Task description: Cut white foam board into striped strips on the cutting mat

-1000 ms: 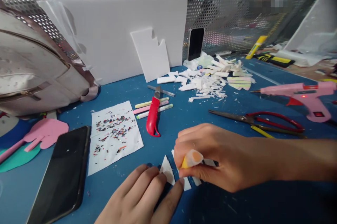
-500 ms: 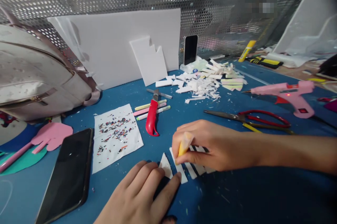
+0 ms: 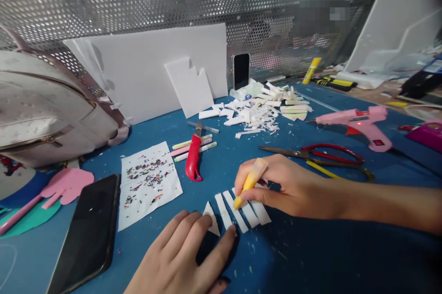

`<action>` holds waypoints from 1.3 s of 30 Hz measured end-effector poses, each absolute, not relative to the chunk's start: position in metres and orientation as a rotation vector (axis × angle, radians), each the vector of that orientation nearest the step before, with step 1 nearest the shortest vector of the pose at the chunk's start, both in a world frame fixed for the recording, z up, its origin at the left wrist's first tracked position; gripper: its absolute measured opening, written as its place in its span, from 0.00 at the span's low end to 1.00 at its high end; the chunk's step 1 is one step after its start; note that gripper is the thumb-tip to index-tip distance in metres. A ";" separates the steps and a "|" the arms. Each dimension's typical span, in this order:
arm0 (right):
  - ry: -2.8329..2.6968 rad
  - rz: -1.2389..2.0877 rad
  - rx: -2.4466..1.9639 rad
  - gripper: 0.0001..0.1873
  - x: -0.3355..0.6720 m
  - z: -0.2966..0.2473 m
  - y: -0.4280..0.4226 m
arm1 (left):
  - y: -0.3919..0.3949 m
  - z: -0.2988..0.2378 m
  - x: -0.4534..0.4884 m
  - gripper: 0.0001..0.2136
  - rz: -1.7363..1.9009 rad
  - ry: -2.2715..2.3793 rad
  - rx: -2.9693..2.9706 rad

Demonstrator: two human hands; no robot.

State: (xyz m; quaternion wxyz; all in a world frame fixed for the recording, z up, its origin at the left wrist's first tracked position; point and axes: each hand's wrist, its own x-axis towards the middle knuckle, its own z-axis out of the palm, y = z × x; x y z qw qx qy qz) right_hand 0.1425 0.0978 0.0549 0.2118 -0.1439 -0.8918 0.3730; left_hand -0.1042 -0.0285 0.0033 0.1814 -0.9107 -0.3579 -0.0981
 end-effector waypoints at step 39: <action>-2.552 1.062 -0.369 0.11 0.126 0.061 0.113 | -0.025 -0.006 -0.086 0.30 -0.380 -1.328 -2.655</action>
